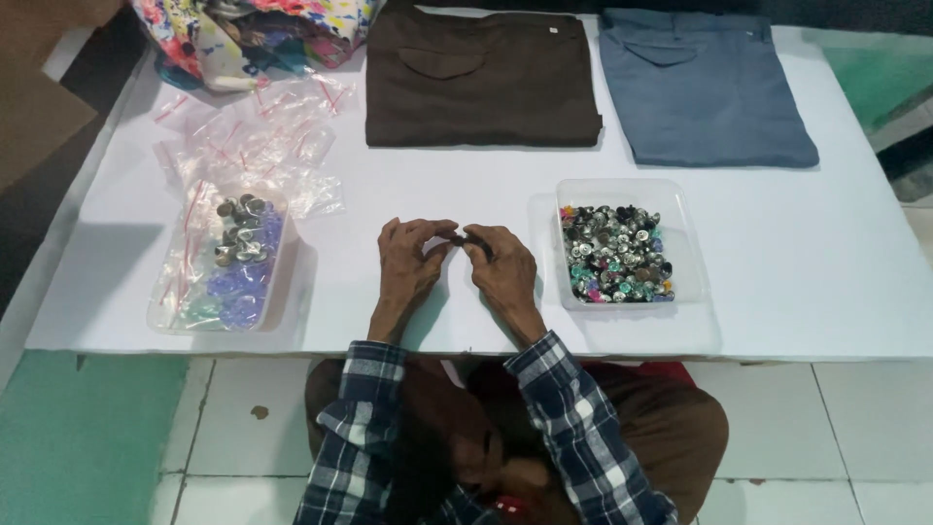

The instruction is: The person sorts small, shiny buttons from a plastic container into a small plastic bag. They pick up buttons from the container, place them into the bag, and occasionally adjust the bag's opening. The task is performed on a white table with folded clothes and other supplies nearby.

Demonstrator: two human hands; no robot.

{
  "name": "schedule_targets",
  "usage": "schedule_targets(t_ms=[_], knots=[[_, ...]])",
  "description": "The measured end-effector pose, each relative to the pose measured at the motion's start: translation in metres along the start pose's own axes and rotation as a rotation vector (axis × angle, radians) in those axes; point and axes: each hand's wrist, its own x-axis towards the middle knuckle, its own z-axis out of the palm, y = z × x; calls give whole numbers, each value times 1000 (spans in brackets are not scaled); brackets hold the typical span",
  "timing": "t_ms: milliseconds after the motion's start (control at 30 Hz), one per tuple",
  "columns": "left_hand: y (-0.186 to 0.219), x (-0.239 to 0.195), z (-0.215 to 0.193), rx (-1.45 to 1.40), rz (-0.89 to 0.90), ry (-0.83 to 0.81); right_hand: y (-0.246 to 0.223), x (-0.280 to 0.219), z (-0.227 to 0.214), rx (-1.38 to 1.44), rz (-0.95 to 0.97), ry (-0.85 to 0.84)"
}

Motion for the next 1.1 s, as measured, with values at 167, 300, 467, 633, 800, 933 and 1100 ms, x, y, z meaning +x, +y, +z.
schedule_targets(t_ms=[167,300,467,633,800,933,1100], knots=[[5,-6,-2,-57,16,23,-8,-6,-4,10,-34,30],[27,-3,-9,-214,222,238,-41,-23,-25,99,-221,139],[99,7,14,-73,501,262,-47,-39,-109,-30,-296,293],[154,36,60,214,717,24,11,4,-190,-408,-63,60],[177,57,96,711,683,-193,26,33,-182,-672,34,-249],[169,75,122,709,638,-221,92,55,-169,-686,42,-256],[159,90,136,690,547,-227,100,58,-170,-717,53,-338]])
